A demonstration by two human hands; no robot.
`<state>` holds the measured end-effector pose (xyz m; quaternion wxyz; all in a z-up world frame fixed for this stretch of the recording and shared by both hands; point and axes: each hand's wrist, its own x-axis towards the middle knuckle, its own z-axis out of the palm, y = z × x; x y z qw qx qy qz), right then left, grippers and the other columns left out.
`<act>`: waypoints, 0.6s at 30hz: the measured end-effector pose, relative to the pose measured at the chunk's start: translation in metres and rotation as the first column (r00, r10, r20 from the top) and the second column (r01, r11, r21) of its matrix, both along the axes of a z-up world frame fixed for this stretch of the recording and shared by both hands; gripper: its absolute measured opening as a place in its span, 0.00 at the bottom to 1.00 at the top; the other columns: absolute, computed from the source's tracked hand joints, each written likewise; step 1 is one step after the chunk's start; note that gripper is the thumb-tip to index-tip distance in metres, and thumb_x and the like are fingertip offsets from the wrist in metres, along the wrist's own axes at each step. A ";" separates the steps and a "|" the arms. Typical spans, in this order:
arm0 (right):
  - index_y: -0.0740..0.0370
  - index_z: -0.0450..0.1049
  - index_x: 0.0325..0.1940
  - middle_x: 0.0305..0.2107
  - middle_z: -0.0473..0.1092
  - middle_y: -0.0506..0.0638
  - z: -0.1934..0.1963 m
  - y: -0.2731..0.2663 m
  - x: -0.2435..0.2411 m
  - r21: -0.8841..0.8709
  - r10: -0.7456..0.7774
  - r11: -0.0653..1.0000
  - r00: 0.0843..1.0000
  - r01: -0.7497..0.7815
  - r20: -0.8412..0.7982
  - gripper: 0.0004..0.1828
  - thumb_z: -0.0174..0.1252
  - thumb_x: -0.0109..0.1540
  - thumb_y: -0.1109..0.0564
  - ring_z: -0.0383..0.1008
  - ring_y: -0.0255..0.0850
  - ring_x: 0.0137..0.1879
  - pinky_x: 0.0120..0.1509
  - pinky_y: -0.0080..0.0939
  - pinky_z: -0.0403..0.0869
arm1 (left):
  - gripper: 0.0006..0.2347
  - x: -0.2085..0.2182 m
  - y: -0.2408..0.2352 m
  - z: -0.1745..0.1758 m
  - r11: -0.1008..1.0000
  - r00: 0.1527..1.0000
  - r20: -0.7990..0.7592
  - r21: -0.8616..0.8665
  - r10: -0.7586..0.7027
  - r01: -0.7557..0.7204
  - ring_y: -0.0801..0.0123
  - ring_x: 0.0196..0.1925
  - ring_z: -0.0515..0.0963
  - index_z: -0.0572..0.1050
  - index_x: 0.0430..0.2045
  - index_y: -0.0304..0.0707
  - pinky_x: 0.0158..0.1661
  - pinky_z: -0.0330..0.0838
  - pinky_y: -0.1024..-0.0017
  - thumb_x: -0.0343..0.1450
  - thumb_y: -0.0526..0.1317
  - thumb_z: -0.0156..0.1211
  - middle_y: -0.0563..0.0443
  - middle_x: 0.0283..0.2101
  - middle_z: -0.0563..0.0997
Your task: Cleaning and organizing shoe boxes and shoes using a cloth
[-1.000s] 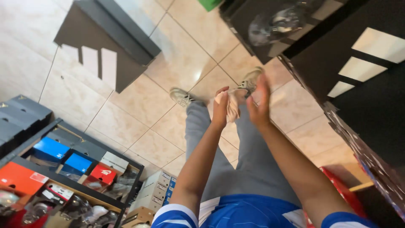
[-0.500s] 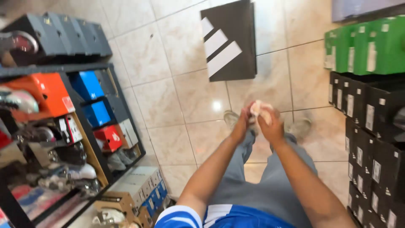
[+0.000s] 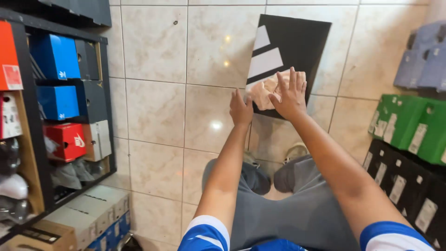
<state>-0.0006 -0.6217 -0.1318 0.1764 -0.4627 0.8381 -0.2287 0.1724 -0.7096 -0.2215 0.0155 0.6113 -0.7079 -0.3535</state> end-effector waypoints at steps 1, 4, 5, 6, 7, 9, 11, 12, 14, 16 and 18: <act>0.48 0.58 0.78 0.76 0.44 0.65 -0.019 -0.008 -0.002 0.092 0.071 0.993 0.997 -0.067 -0.038 0.39 0.57 0.65 0.38 0.41 0.69 0.80 0.76 0.77 0.47 | 0.26 -0.004 -0.002 -0.027 0.999 0.999 0.024 0.033 -0.023 0.023 0.45 0.69 0.69 0.58 0.70 0.48 0.59 0.67 0.40 0.78 0.57 0.42 0.41 0.71 0.65; 0.48 0.56 0.80 0.75 0.46 0.70 -0.068 -0.009 0.015 0.108 0.211 0.975 0.965 -0.196 -0.156 0.39 0.51 0.66 0.39 0.41 0.73 0.79 0.75 0.80 0.45 | 0.22 -0.013 -0.003 -0.048 0.999 0.997 0.062 0.020 -0.037 0.036 0.46 0.58 0.78 0.63 0.64 0.51 0.52 0.73 0.41 0.79 0.58 0.39 0.46 0.60 0.74; 0.51 0.56 0.80 0.73 0.51 0.73 -0.084 -0.007 0.020 0.046 0.269 0.963 0.933 -0.266 -0.240 0.38 0.50 0.65 0.42 0.46 0.76 0.77 0.72 0.81 0.48 | 0.19 -0.020 -0.004 -0.047 0.999 0.996 0.080 -0.016 -0.028 0.030 0.47 0.53 0.81 0.68 0.58 0.51 0.48 0.76 0.44 0.79 0.57 0.38 0.48 0.53 0.78; 0.51 0.56 0.80 0.73 0.51 0.73 -0.102 -0.015 0.010 0.026 0.273 0.961 0.926 -0.276 -0.262 0.38 0.50 0.65 0.42 0.46 0.76 0.77 0.72 0.81 0.48 | 0.19 -0.022 -0.005 -0.052 0.999 0.998 0.064 -0.042 -0.015 0.018 0.47 0.53 0.81 0.68 0.58 0.51 0.48 0.76 0.44 0.79 0.57 0.38 0.48 0.53 0.78; 0.47 0.57 0.79 0.74 0.51 0.69 -0.121 -0.023 -0.001 -0.059 0.318 0.930 0.877 -0.362 -0.362 0.39 0.48 0.64 0.38 0.46 0.73 0.78 0.72 0.80 0.49 | 0.20 -0.025 -0.005 -0.058 0.975 0.999 0.048 -0.220 0.004 0.006 0.50 0.45 0.83 0.68 0.58 0.48 0.42 0.78 0.49 0.79 0.56 0.41 0.49 0.48 0.79; 0.43 0.58 0.78 0.75 0.50 0.64 -0.136 -0.030 -0.033 -0.102 0.350 0.894 0.821 -0.437 -0.450 0.40 0.47 0.63 0.34 0.46 0.70 0.79 0.72 0.79 0.50 | 0.20 -0.021 0.011 -0.063 0.933 1.000 0.030 -0.360 0.008 0.003 0.54 0.36 0.85 0.69 0.58 0.45 0.36 0.80 0.54 0.79 0.56 0.43 0.50 0.44 0.80; 0.54 0.64 0.77 0.70 0.59 0.70 -0.130 -0.067 -0.083 -0.148 0.340 0.855 0.753 -0.497 -0.564 0.35 0.51 0.66 0.43 0.53 0.73 0.76 0.71 0.81 0.51 | 0.30 -0.015 0.007 -0.061 0.946 0.993 -0.073 -0.315 -0.098 0.070 0.42 0.42 0.84 0.58 0.71 0.43 0.38 0.80 0.47 0.78 0.62 0.36 0.39 0.55 0.77; 0.54 0.64 0.77 0.70 0.59 0.70 -0.122 -0.093 -0.104 -0.148 0.334 0.855 0.747 -0.497 -0.575 0.35 0.51 0.66 0.43 0.53 0.73 0.76 0.71 0.81 0.51 | 0.30 -0.018 0.002 -0.054 0.944 0.991 -0.084 -0.323 -0.101 0.069 0.42 0.42 0.84 0.58 0.71 0.43 0.38 0.80 0.47 0.78 0.62 0.36 0.39 0.55 0.77; 0.55 0.47 0.82 0.78 0.37 0.63 -0.103 -0.129 -0.141 0.049 0.164 0.987 0.952 -0.156 -0.259 0.34 0.33 0.71 0.45 0.28 0.61 0.81 0.77 0.72 0.31 | 0.34 -0.018 0.007 -0.032 0.908 0.991 -0.060 -0.411 -0.115 0.081 0.45 0.35 0.82 0.63 0.67 0.39 0.32 0.75 0.55 0.70 0.62 0.54 0.41 0.44 0.82; 0.61 0.53 0.79 0.75 0.43 0.68 -0.118 -0.149 -0.110 -0.055 0.127 0.987 0.943 -0.151 -0.307 0.32 0.40 0.71 0.51 0.32 0.66 0.79 0.75 0.74 0.32 | 0.33 -0.020 0.005 -0.022 0.916 0.988 -0.081 -0.393 -0.128 0.087 0.45 0.37 0.82 0.62 0.67 0.39 0.34 0.75 0.55 0.71 0.62 0.53 0.40 0.46 0.81; 0.67 0.58 0.77 0.72 0.49 0.72 -0.122 -0.159 -0.067 -0.181 0.087 0.970 0.926 -0.163 -0.368 0.29 0.47 0.71 0.57 0.37 0.71 0.77 0.74 0.76 0.33 | 0.32 -0.020 0.001 -0.020 0.913 0.985 -0.112 -0.399 -0.132 0.077 0.44 0.40 0.82 0.61 0.67 0.39 0.37 0.75 0.55 0.72 0.61 0.53 0.39 0.49 0.81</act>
